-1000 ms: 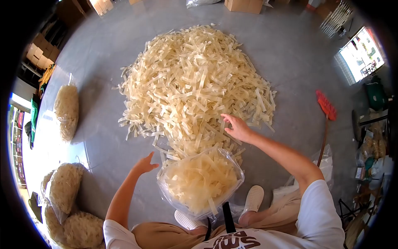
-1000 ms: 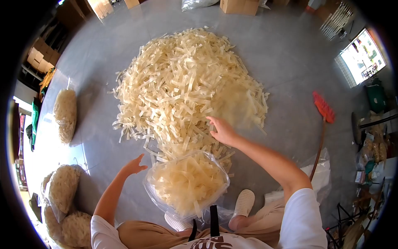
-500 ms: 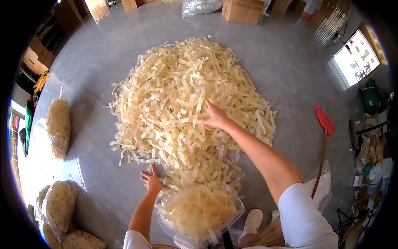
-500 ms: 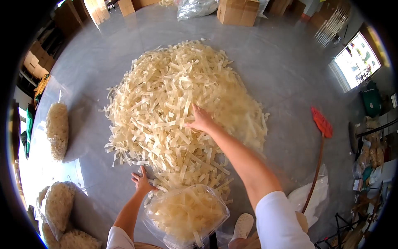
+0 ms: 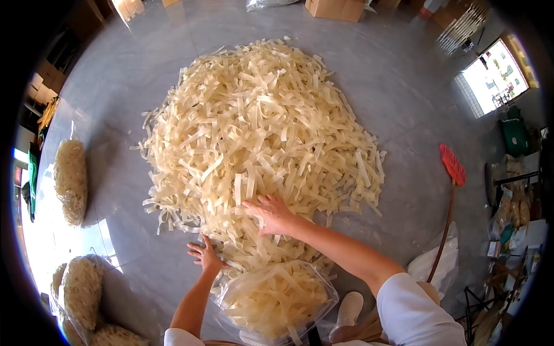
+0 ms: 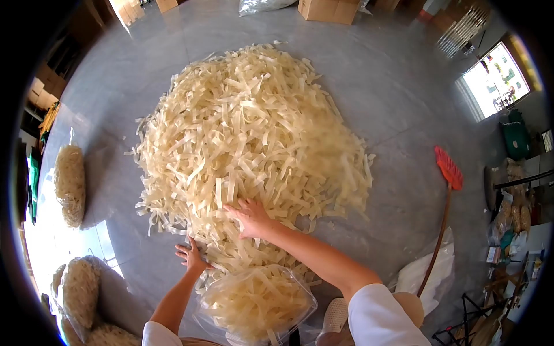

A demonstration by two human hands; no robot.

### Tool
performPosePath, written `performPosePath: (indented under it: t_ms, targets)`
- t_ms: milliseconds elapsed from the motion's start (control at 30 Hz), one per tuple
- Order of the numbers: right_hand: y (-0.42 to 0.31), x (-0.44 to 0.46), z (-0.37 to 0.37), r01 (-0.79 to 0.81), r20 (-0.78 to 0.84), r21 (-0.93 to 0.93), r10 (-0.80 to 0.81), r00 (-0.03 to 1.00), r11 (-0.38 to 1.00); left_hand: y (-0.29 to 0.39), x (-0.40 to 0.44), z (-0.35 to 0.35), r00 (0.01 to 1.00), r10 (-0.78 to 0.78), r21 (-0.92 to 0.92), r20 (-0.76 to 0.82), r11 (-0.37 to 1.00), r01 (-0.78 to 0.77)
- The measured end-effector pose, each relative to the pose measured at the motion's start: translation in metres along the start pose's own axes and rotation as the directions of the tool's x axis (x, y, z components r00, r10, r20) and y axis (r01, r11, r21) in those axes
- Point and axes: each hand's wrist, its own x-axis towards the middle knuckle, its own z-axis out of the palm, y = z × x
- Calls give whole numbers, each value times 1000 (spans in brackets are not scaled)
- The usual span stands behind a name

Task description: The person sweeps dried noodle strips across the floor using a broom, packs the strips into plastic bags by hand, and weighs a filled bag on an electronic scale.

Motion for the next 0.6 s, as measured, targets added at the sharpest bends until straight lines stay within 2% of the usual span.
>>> performPosePath:
  t_ms: [67, 100, 167, 200, 233, 267, 300, 333, 367, 433, 500, 533, 600]
  targets:
    - [1, -16, -2, 100, 98, 39, -103, 990, 994, 0, 0, -1, 1000, -11, 13, 0, 1000, 11]
    - [8, -20, -5, 102, 99, 35, -105, 990, 994, 2, -1, -2, 1000, -16, 26, 0, 1000, 16]
    - [25, -24, -13, 189, 22, 384, -214, 977, 904, 3, -5, -7, 1000, -7, 21, 5, 1000, 7]
    - [38, -25, -26, 190, 29, 378, -216, 976, 906, 4, -8, -9, 1000, 1, 22, 7, 1000, -2]
    - [55, -21, -46, 156, -166, 432, -92, 982, 888, 3, -9, -9, 1000, 0, 11, 9, 1000, 0]
    - [73, -17, -66, 138, -346, 491, 47, 937, 860, 2, -10, -9, 1000, 23, 29, -17, 999, -22]
    - [93, -11, -80, 108, -553, 362, 119, 825, 926, 0, -10, -9, 998, 46, 50, -44, 998, -44]
    - [115, -4, -96, 68, -679, 279, 147, 720, 958, -1, -11, -11, 998, 43, 46, -45, 998, -41]
    - [141, 5, -109, 30, -722, 337, 238, 650, 941, -1, -13, -13, 997, 62, 79, -53, 995, -58]
    - [172, 15, -140, -183, -751, 350, 392, 531, 919, -4, -17, -17, 995, 80, 110, -60, 991, -73]
    - [235, 34, -143, -400, -684, 318, 500, 531, 859, -8, -20, -20, 986, 152, 148, -65, 979, -141]
    - [243, 37, -148, -394, -680, 321, 499, 537, 861, -8, -20, -22, 988, 141, 149, -66, 980, -130]
    - [250, 48, -147, -469, -550, 295, 549, 629, 832, -8, -22, -24, 982, 179, 194, -58, 967, -165]
